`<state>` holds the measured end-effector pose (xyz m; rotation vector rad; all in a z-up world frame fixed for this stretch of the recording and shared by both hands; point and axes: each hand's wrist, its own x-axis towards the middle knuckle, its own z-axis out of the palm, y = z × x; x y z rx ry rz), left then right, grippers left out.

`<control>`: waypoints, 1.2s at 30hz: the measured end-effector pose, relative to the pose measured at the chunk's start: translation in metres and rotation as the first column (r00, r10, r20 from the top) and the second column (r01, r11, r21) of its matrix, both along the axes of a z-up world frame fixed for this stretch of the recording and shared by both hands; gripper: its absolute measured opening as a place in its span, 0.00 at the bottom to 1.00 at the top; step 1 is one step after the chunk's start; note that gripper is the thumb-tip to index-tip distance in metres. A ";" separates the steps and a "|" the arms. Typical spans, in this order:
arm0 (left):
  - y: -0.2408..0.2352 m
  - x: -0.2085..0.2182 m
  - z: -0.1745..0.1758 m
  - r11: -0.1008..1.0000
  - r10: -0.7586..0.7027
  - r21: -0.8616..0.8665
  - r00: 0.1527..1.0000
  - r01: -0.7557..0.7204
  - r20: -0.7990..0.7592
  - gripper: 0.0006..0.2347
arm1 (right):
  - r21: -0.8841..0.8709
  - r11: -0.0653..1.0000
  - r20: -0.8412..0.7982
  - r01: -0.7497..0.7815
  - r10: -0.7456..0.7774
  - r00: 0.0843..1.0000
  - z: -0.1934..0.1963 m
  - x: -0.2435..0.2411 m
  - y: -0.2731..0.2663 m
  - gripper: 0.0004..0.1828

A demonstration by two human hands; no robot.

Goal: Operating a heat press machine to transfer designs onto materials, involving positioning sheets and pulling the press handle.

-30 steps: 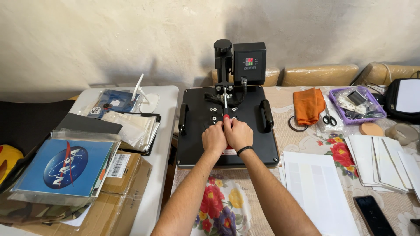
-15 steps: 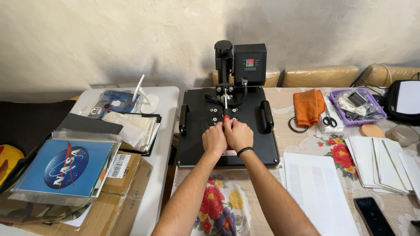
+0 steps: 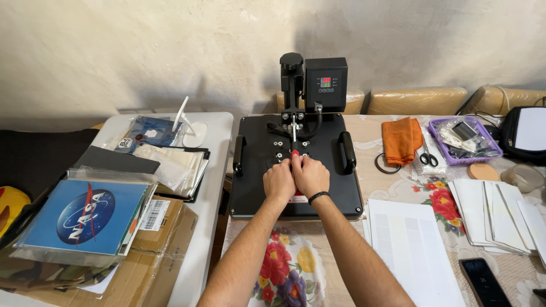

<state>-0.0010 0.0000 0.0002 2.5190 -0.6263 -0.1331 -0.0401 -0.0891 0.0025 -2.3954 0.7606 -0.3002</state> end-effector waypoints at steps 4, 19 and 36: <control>0.000 0.000 0.000 1.000 0.000 0.000 1.000 0.000 0.002 0.14 | 0.008 1.000 0.006 0.004 -0.004 1.000 0.004 -0.002 0.002 0.33; -0.001 -0.001 0.002 1.000 0.001 0.006 1.000 -0.001 0.004 0.13 | 0.022 1.000 -0.009 -0.007 0.007 1.000 0.009 -0.004 0.002 0.33; -0.002 0.001 -0.001 1.000 0.005 0.013 1.000 -0.005 -0.006 0.13 | 0.004 1.000 0.009 -0.014 0.014 1.000 0.004 -0.003 0.001 0.33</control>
